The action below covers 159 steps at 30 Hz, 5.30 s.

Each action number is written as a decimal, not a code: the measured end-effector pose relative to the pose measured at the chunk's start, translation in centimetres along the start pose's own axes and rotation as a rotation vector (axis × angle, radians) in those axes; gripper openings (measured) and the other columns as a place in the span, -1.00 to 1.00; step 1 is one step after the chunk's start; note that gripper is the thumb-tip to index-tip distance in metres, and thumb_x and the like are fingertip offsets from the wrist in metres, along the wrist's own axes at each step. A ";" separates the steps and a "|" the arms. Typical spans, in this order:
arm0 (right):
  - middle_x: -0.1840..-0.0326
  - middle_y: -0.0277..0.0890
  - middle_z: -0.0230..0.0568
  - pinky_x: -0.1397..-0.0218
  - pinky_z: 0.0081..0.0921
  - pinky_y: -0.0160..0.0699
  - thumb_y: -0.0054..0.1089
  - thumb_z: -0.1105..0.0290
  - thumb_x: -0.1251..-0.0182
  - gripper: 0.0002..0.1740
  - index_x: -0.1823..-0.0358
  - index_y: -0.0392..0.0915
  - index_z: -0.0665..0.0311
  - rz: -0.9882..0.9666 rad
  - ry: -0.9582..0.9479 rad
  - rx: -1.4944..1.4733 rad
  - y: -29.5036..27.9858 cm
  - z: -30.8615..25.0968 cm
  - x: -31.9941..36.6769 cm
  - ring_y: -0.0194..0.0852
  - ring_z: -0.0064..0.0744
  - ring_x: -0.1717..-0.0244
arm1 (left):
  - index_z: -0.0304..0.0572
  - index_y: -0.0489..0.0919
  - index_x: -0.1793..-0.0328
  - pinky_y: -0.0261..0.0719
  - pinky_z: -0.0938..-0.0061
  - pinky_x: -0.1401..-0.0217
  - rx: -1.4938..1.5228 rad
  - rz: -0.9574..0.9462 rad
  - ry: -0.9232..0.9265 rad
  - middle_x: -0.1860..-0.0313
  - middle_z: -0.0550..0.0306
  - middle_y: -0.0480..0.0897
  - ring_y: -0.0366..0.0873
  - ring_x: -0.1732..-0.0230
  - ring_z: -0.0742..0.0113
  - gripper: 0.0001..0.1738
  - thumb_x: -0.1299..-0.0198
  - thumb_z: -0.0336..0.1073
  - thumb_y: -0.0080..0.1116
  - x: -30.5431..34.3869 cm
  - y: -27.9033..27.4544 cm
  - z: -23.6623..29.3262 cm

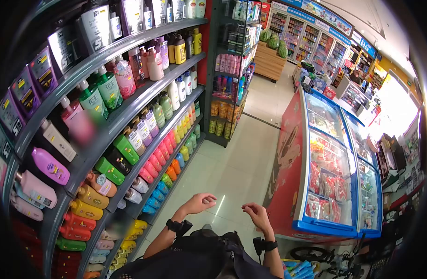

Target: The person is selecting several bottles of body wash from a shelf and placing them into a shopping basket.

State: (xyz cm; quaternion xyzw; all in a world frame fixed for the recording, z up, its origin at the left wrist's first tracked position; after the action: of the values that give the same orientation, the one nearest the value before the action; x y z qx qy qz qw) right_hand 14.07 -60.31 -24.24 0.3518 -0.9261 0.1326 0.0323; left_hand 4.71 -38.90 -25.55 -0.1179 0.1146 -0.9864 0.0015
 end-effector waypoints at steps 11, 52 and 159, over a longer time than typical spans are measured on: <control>0.19 0.64 -0.19 0.02 -0.53 0.55 0.09 0.40 -0.37 -0.77 0.10 0.56 0.42 -0.212 0.004 -0.099 -1.2 0.1 -18.6 0.61 -0.46 0.13 | -0.23 0.56 -0.04 0.54 0.51 0.07 0.128 0.227 -0.009 0.19 0.11 0.63 0.57 0.19 0.44 -0.68 -0.22 -0.24 0.22 -10.3 -8.6 -0.4; 0.13 0.64 -0.17 0.01 -0.53 0.55 0.12 0.42 -0.35 -0.77 0.07 0.55 0.44 -0.934 -0.484 0.049 12.5 -24.5 -64.6 0.60 -0.51 0.13 | -0.29 0.51 -0.07 0.54 0.53 0.06 -0.014 1.133 0.084 0.12 0.11 0.63 0.60 0.15 0.45 -0.70 -0.22 -0.38 0.17 -24.1 -44.1 13.3; -0.23 0.36 -0.23 -0.26 -0.43 0.38 0.62 0.42 0.21 0.03 -0.36 0.18 0.26 -1.766 -0.515 -0.130 16.8 -31.3 -49.4 0.34 -0.43 -0.22 | -0.27 0.29 -0.34 0.42 0.25 -0.22 -0.090 1.722 -0.154 -0.17 -0.12 0.49 0.48 -0.18 0.05 0.08 0.40 -0.10 0.57 -18.3 -26.8 16.3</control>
State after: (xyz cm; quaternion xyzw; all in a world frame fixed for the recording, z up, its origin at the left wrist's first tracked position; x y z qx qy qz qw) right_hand 38.98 -8.12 -5.43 0.9469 -0.3058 -0.0747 -0.0659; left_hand 26.94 -15.97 -8.37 -0.0564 0.2026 -0.6256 0.7512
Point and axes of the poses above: each hand's wrist, its own x-axis away from the middle knuckle, its own y-axis out of the palm, z = x × y, the point moved 9 cm from there along -x, towards the middle knuckle
